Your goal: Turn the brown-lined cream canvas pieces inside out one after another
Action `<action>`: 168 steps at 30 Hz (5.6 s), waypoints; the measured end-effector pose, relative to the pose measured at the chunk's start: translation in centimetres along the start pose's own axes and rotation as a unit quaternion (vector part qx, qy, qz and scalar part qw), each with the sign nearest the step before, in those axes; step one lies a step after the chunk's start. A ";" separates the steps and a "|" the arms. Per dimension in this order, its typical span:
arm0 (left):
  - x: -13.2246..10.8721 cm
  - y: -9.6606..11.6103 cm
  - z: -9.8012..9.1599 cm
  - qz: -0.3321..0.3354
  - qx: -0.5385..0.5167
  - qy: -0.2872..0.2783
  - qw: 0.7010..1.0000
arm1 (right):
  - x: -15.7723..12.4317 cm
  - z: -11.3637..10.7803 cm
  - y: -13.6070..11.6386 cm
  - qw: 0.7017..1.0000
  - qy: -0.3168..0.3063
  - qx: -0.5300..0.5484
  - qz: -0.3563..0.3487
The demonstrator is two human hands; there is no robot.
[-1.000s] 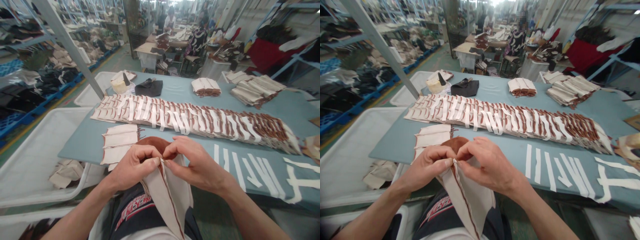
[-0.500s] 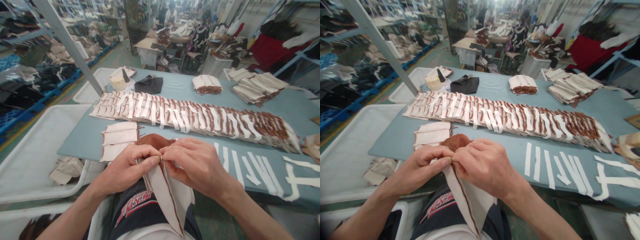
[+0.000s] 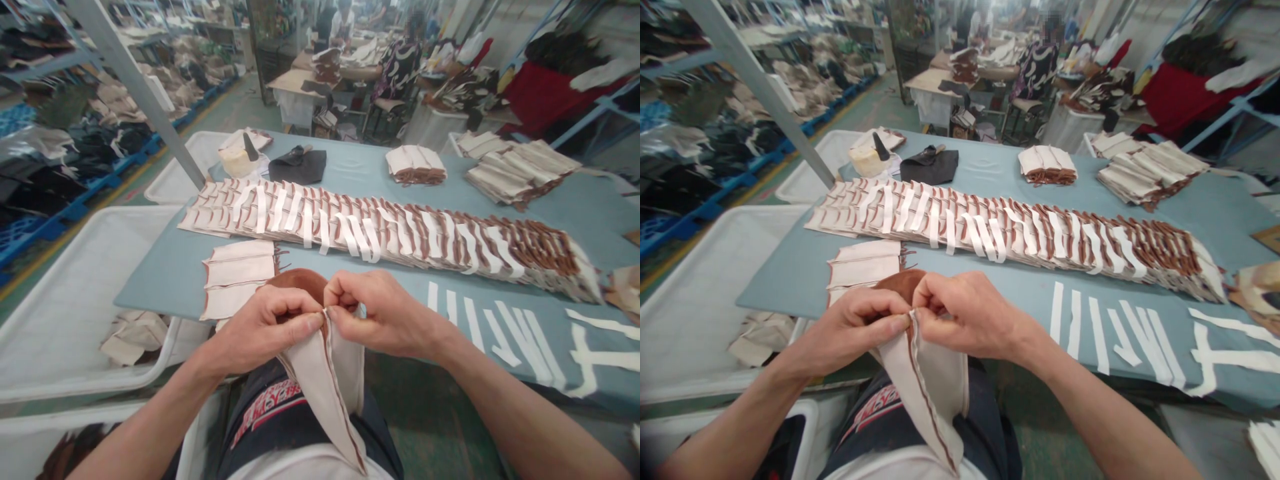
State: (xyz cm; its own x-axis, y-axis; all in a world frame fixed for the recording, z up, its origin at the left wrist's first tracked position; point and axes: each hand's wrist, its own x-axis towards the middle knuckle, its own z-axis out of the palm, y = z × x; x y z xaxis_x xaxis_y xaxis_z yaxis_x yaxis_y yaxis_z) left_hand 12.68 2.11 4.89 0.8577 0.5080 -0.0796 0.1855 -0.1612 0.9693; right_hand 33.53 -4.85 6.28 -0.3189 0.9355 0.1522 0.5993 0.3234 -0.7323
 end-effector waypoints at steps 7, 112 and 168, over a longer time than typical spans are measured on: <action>0.6 0.1 0.0 0.006 0.028 0.029 0.999 | 0.9 -0.8 -0.3 0.999 -0.054 0.007 0.004; 1.2 -2.8 -2.9 0.266 0.232 0.138 0.925 | 3.1 0.7 2.1 0.922 -0.032 0.353 0.157; 4.1 -0.4 -7.5 0.072 0.053 -0.171 0.981 | 2.7 1.2 -0.3 0.978 0.112 -0.165 -0.067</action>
State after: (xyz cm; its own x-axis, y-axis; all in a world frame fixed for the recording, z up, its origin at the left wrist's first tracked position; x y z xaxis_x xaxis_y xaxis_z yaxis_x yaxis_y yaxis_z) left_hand 12.54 10.61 5.88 0.9860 0.1634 -0.0336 0.0832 -0.3074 0.9479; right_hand 31.58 -2.54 6.08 -0.2639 0.8770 0.4016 0.7794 0.4392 -0.4469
